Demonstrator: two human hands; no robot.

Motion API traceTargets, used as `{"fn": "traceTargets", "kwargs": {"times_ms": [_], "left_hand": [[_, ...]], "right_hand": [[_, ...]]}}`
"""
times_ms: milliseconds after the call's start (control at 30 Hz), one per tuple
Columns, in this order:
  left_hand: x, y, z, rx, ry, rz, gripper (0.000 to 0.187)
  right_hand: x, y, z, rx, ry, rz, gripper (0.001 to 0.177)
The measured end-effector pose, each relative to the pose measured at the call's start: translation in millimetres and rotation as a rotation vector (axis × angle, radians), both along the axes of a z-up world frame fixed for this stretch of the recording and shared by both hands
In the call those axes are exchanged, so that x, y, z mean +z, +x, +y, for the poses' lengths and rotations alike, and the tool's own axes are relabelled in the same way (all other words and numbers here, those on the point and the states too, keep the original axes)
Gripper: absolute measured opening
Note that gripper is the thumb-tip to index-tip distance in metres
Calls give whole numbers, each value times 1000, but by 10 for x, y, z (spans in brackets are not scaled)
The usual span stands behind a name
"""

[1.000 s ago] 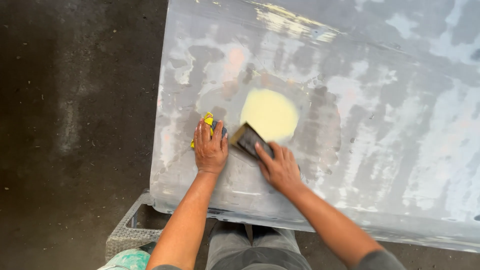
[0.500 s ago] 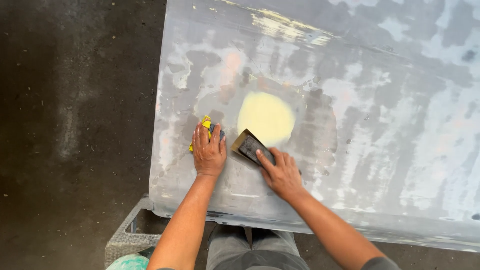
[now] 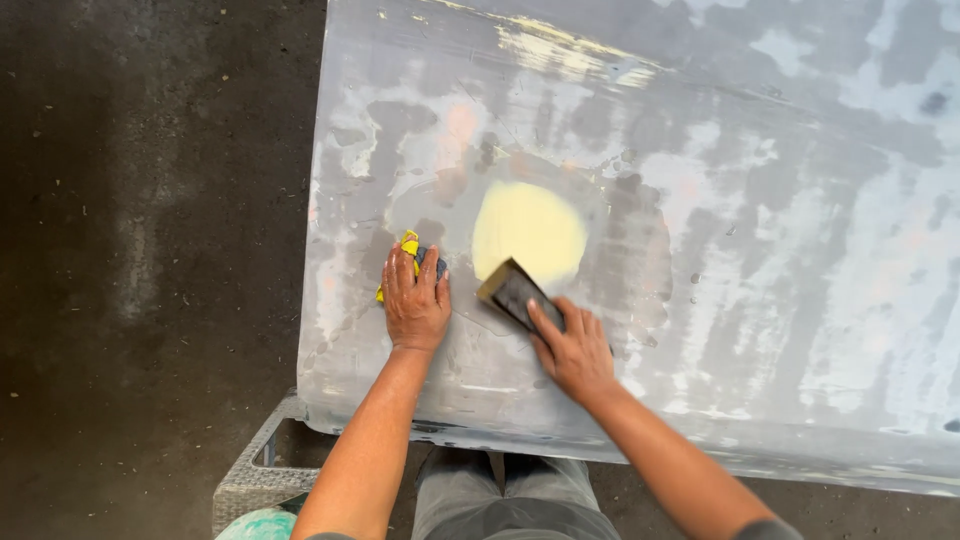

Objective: The person uses a sanding block to smooth a yellow circular patch on a large, flat, translucent surface. They repeatedly rub the sanding block over the patch and occasionally dip it into a green bucket of water. A yellow cloth is used to wipe the surface during the process.

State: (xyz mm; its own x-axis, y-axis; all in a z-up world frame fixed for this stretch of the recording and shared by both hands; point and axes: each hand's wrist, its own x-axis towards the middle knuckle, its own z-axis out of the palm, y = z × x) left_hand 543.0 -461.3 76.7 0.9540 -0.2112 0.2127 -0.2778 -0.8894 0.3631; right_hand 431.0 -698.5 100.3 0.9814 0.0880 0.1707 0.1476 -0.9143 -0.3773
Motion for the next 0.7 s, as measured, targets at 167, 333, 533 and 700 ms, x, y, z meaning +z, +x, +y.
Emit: {"fn": "traceTargets", "kwargs": {"times_ms": [167, 333, 533, 700], "left_hand": [[49, 18, 13, 1, -10, -15, 45], [-21, 2, 0, 11, 2, -10, 45], [-19, -1, 9, 1, -15, 10, 47], [22, -3, 12, -4, -19, -7, 46]], "right_hand": [[131, 1221, -52, -73, -28, -87, 57], [236, 1120, 25, -142, 32, -37, 58], [-5, 137, -77, 79, 38, 82, 64], [348, 1457, -186, -172, 21, -111, 57]]}}
